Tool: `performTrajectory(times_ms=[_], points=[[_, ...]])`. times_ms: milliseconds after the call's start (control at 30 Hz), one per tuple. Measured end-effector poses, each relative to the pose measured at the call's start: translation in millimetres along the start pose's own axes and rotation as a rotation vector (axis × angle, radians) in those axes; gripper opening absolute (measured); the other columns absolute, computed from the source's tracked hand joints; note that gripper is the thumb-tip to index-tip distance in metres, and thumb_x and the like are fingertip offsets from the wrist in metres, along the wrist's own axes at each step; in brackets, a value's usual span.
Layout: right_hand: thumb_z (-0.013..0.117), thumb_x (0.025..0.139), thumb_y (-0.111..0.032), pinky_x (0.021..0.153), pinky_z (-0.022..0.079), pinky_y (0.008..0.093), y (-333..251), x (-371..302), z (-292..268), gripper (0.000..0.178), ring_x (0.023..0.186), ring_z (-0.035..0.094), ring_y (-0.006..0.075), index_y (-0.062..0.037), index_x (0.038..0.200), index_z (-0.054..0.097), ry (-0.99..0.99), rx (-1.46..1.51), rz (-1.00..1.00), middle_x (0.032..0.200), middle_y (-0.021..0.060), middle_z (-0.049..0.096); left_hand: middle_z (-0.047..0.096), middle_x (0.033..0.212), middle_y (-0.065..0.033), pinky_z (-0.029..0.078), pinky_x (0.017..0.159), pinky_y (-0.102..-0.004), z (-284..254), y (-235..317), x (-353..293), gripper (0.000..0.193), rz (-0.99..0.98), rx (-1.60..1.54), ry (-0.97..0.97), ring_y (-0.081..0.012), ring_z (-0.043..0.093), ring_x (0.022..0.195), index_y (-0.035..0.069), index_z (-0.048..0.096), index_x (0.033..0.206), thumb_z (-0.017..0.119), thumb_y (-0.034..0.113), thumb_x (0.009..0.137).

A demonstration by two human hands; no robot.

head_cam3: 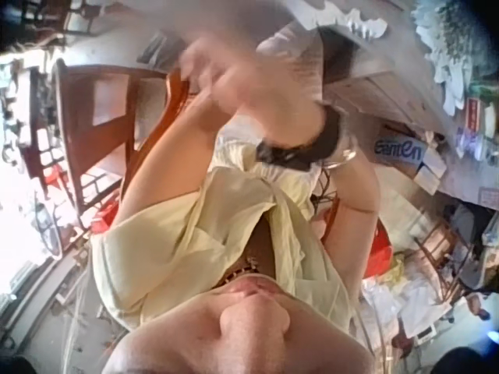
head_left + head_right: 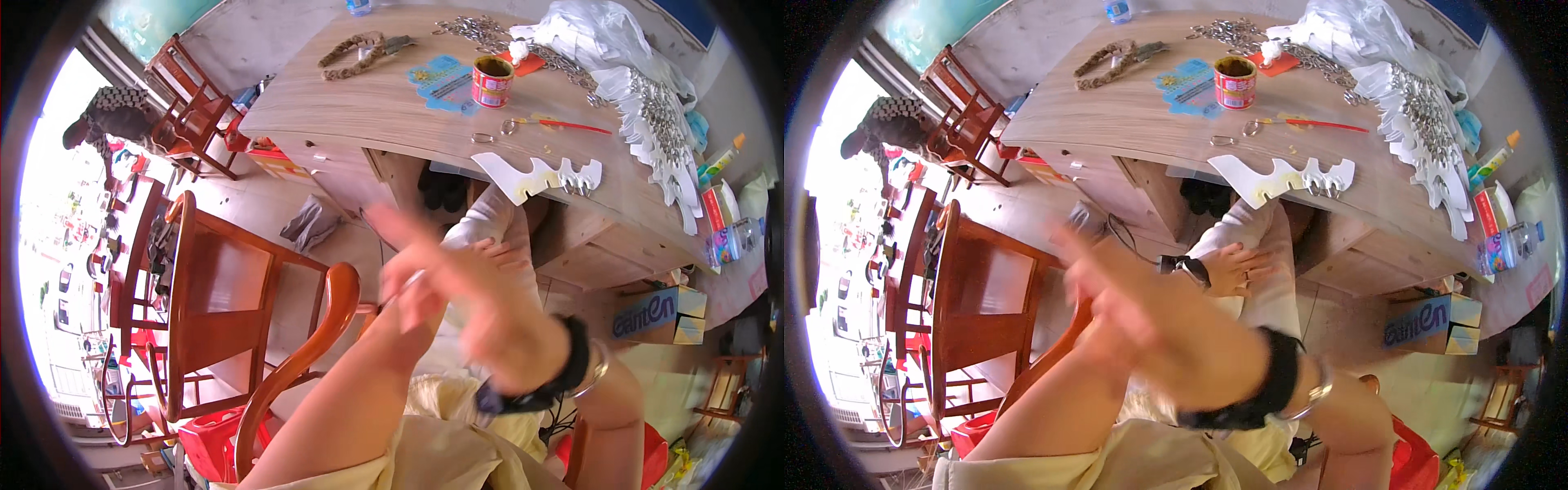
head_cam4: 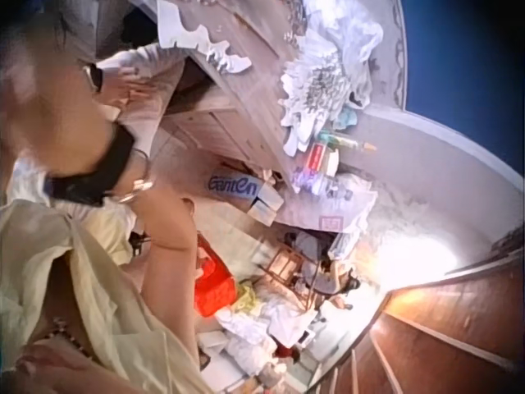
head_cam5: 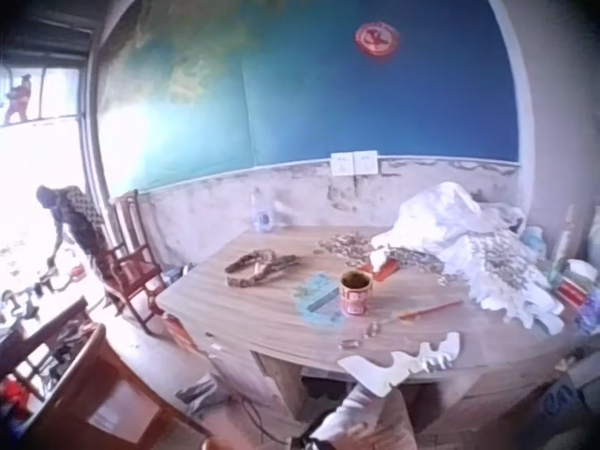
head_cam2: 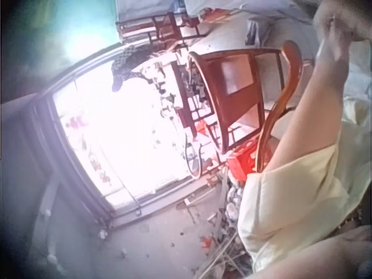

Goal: Attaching metal rings and buckles to white shoe upper components using hands.

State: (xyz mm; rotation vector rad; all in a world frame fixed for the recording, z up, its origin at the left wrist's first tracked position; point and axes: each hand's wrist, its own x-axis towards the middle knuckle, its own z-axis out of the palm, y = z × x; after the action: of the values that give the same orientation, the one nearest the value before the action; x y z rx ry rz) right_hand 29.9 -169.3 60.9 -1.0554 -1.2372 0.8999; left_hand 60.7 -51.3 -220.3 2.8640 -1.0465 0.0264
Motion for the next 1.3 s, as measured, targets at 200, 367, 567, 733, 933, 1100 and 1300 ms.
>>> performTrajectory(times_ms=[200, 367, 567, 733, 933, 1100, 1300], points=[[0.042, 0.089, -0.062, 0.075, 0.047, 0.0368, 12.8, 13.8, 50.7, 0.098, 0.085, 0.057, 0.0329, 0.0098, 0.146, 0.007, -0.277, 0.137, -0.243, 0.137, 0.0282, 0.04, 0.036, 0.147, -0.0038, 0.034, 0.099, -0.0376, 0.4, 5.6, 2.3, 0.064, 0.044, 0.091, 0.015, -0.0201, 0.034, 0.133, 0.02, 0.033, 0.145, 0.053, 0.039, 0.087], [0.046, 0.088, -0.062, 0.084, 0.048, 0.0386, 26.1, 25.1, 57.1, 0.098, 0.102, 0.056, 0.0357, 0.0075, 0.146, 0.011, -0.301, 0.133, -0.529, 0.143, 0.0272, 0.029, 0.036, 0.147, -0.0039, 0.034, 0.099, -0.0376, -4.8, 5.4, -3.8, 0.064, 0.03, 0.113, 0.009, -0.0199, 0.035, 0.133, 0.021, 0.032, 0.145, 0.051, 0.041, 0.087], [0.048, 0.087, -0.063, 0.074, 0.048, 0.033, 46.7, 9.8, 36.1, 0.1, 0.084, 0.057, 0.0302, 0.0104, 0.145, 0.013, -0.282, 0.036, -0.486, 0.138, 0.0273, 0.041, 0.036, 0.147, -0.0041, 0.035, 0.098, -0.0376, -0.7, 5.5, 5.8, 0.063, 0.049, 0.115, 0.017, -0.0197, 0.035, 0.132, 0.022, 0.031, 0.146, 0.048, 0.043, 0.088], [0.047, 0.088, -0.062, 0.089, 0.047, 0.0375, 40.6, 9.4, 60.4, 0.097, 0.112, 0.056, 0.0362, 0.0107, 0.144, 0.016, -0.178, 0.092, -0.689, 0.146, 0.028, 0.03, 0.036, 0.147, -0.0042, 0.035, 0.097, -0.0375, -0.7, 3.7, 5.8, 0.063, 0.044, 0.123, 0.016, -0.0195, 0.036, 0.132, 0.023, 0.03, 0.146, 0.047, 0.045, 0.089], [0.05, 0.088, -0.06, 0.093, 0.044, 0.0382, 42.9, -9.5, 35.5, 0.096, 0.113, 0.054, 0.0383, 0.0122, 0.143, 0.018, -0.276, -0.003, -0.501, 0.139, 0.0297, 0.04, 0.036, 0.147, -0.0043, 0.035, 0.097, -0.0375, -0.1, 4.9, 8.3, 0.063, 0.058, 0.134, 0.012, -0.0193, 0.036, 0.132, 0.025, 0.028, 0.147, 0.044, 0.047, 0.09], [0.05, 0.088, -0.059, 0.093, 0.043, 0.0385, 40.5, -13.2, 51.4, 0.096, 0.111, 0.055, 0.0405, 0.0121, 0.143, 0.019, -0.251, -0.259, -0.665, 0.13, 0.0312, 0.047, 0.037, 0.147, -0.0045, 0.035, 0.096, -0.0375, 1.2, 3.4, 8.6, 0.063, 0.06, 0.139, 0.011, -0.0192, 0.036, 0.131, 0.026, 0.027, 0.147, 0.042, 0.048, 0.091], [0.052, 0.086, -0.06, 0.089, 0.045, 0.0395, 35.2, -13.4, 33.4, 0.099, 0.105, 0.057, 0.0401, 0.0142, 0.142, 0.018, -0.248, -0.008, -0.489, 0.125, 0.0324, 0.049, 0.037, 0.146, -0.0046, 0.036, 0.095, -0.0375, 1.1, 5.0, 9.1, 0.062, 0.071, 0.153, 0.018, -0.019, 0.037, 0.131, 0.027, 0.026, 0.148, 0.04, 0.05, 0.092]])
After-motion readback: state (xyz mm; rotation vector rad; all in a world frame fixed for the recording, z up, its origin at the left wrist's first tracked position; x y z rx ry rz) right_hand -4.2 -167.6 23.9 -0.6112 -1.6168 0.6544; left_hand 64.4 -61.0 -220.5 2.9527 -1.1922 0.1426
